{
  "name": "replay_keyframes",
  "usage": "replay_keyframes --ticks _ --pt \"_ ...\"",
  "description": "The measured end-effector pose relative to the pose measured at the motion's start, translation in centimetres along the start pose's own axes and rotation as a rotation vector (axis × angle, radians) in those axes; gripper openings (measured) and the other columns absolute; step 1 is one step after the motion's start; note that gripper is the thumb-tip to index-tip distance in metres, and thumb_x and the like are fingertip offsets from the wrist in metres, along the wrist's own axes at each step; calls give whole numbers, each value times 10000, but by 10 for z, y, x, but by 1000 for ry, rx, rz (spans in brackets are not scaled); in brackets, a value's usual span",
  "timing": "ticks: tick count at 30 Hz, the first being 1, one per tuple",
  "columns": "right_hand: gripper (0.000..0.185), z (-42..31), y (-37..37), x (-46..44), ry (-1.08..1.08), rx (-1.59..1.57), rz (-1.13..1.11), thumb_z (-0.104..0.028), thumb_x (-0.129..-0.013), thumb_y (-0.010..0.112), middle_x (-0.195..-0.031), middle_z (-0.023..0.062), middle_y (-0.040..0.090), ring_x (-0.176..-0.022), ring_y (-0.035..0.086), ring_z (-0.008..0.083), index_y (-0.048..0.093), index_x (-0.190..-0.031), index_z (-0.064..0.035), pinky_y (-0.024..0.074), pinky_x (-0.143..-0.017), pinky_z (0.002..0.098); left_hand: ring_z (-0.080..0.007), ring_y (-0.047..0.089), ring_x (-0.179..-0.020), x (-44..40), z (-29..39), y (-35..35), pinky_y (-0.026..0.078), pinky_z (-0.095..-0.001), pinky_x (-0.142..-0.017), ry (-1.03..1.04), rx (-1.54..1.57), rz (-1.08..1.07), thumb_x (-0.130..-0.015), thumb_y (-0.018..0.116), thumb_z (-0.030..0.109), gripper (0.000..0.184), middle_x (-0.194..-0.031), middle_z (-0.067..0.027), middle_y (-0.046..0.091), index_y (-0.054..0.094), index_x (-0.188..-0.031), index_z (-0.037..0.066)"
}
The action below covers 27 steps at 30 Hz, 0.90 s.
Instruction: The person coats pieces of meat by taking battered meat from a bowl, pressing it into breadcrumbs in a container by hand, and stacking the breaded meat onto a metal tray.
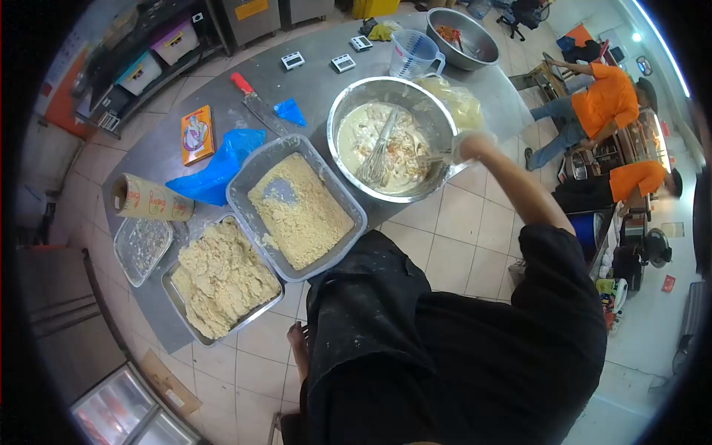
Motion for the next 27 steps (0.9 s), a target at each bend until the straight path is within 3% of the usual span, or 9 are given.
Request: replay_keyframes --ticks 4,7,13,14,17,21,24,26,27 --pt "288 -37 10 13 -21 113 131 -248 -755 618 -942 184 686 -804 682 328 700 -938 -41 523 -681 447 -241 640 -677 5 -4 2 516 -355 -549 -12 -3 -15 -921 545 241 388 -902 -158 673 520 -1219 -7" --pt "279 -28 2 36 103 -21 163 -209 -783 594 -1005 192 674 -885 665 354 697 -980 -42 524 -774 425 -241 640 -673 9 -9 6 517 -354 -549 -29 2 -24 -921 544 241 389 -903 -158 672 519 -1219 -7" --pt "305 24 -8 47 126 -161 296 -269 -837 556 -955 207 676 -906 655 370 687 -924 -8 508 -785 440 -243 638 -665 17 -15 4 519 -353 -549 -59 -21 -34 -921 543 242 389 -905 -158 669 515 -1220 -6" --pt "268 28 -7 42 116 -176 307 -234 -833 573 -901 196 679 -831 656 369 682 -907 0 502 -727 435 -243 638 -664 17 -13 4 519 -353 -548 -59 -24 -36 -921 543 242 389 -905 -158 669 515 -1220 -6" --pt "246 -8 -44 82 77 -278 178 -216 -826 608 -783 178 668 -717 641 345 677 -878 13 484 -646 430 -243 638 -660 15 -8 2 520 -352 -548 -48 -34 -43 -921 543 242 390 -906 -158 668 513 -1220 -5" --pt "303 -25 -47 82 68 -713 144 -243 -805 663 -586 116 581 -468 538 209 655 -811 59 423 -456 381 -259 645 -662 35 27 -1 537 -360 -553 17 -73 -41 -923 538 243 385 -911 -172 658 501 -1211 -10" --pt "292 -49 -56 73 125 -665 -70 -282 -854 638 -621 173 596 -580 590 293 684 -829 5 453 -558 405 -274 653 -664 64 74 9 553 -369 -558 78 -101 -39 -925 534 243 380 -916 -186 648 489 -1201 -15" --pt "369 -75 -61 65 -251 -514 94 -343 -834 635 -646 191 616 -601 605 322 689 -849 22 475 -583 410 -279 657 -666 68 83 15 558 -371 -558 33 6 -23 -926 538 241 384 -911 -187 644 481 -1206 -15" --pt "399 -80 -57 60 -298 -455 146 -368 -824 635 -677 204 626 -632 614 334 690 -846 27 484 -607 415 -278 657 -665 73 86 17 557 -370 -557 42 12 -23 -928 536 245 384 -910 -185 644 480 -1206 -14"
Point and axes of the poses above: each hand's wrist, its own x-axis away from the middle knuckle, its own y-axis out of the palm, z = x × y, the point moved 4 cm from there along -x, towards the middle knuckle
